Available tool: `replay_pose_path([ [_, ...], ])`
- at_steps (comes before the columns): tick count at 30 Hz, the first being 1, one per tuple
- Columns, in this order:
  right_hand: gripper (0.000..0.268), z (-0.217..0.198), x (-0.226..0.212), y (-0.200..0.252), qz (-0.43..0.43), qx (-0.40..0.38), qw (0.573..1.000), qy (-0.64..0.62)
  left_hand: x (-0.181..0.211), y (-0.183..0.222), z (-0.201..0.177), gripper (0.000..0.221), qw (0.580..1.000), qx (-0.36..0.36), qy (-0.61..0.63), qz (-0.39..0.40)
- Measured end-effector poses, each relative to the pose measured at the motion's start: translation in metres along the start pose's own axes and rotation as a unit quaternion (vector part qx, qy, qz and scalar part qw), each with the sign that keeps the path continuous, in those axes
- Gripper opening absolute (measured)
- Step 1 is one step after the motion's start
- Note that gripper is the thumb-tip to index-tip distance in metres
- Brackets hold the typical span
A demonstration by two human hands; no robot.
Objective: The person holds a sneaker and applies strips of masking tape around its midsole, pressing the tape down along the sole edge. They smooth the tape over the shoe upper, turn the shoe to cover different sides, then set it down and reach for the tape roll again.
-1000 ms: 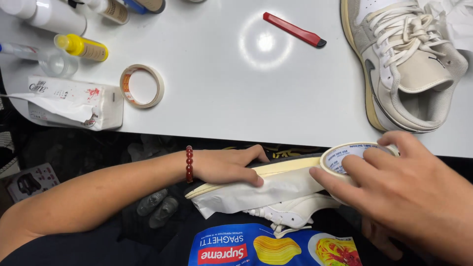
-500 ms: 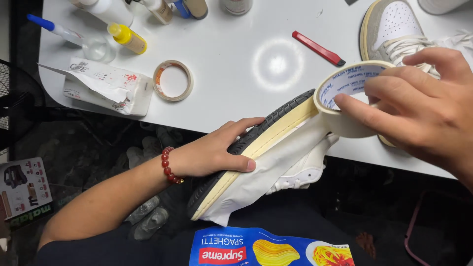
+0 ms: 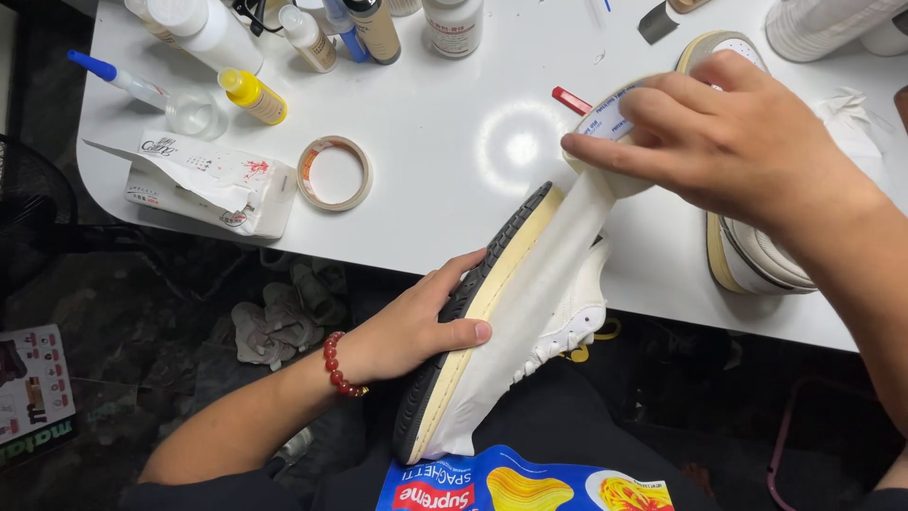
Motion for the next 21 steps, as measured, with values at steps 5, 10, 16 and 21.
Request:
replay_pose_path([
  [5, 0.058, 0.030, -0.010, -0.015, -0.039, -0.004, 0.999, 0.011, -0.003, -0.006, -0.006, 0.101, 1.000, 0.009, 0.024, 0.005],
  [10, 0.056, 0.034, -0.005, -0.023, -0.003, -0.007, 0.999, -0.041, -0.017, -0.002, -0.029, 0.107, 0.994, 0.093, 0.058, -0.011],
  [16, 0.035, 0.048, -0.008, -0.033, 0.111, 0.053, 0.992, -0.005, -0.020, -0.007, 0.000, 0.110, 0.998, 0.047, 0.038, -0.027],
  [21, 0.031, 0.076, -0.024, -0.018, 0.238, 0.025, 0.949, -0.205, -0.031, -0.009, 0.012, 0.115, 0.996, 0.051, 0.068, -0.020],
])
Point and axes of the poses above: each hand's wrist, its own y-axis away from the middle knuckle, its own z-axis out of the palm, x = y × z, the point moved 8 cm from there along -y, towards the middle knuckle, and after that the axes turned 13 degrees about -x, right-handed, at the moved point
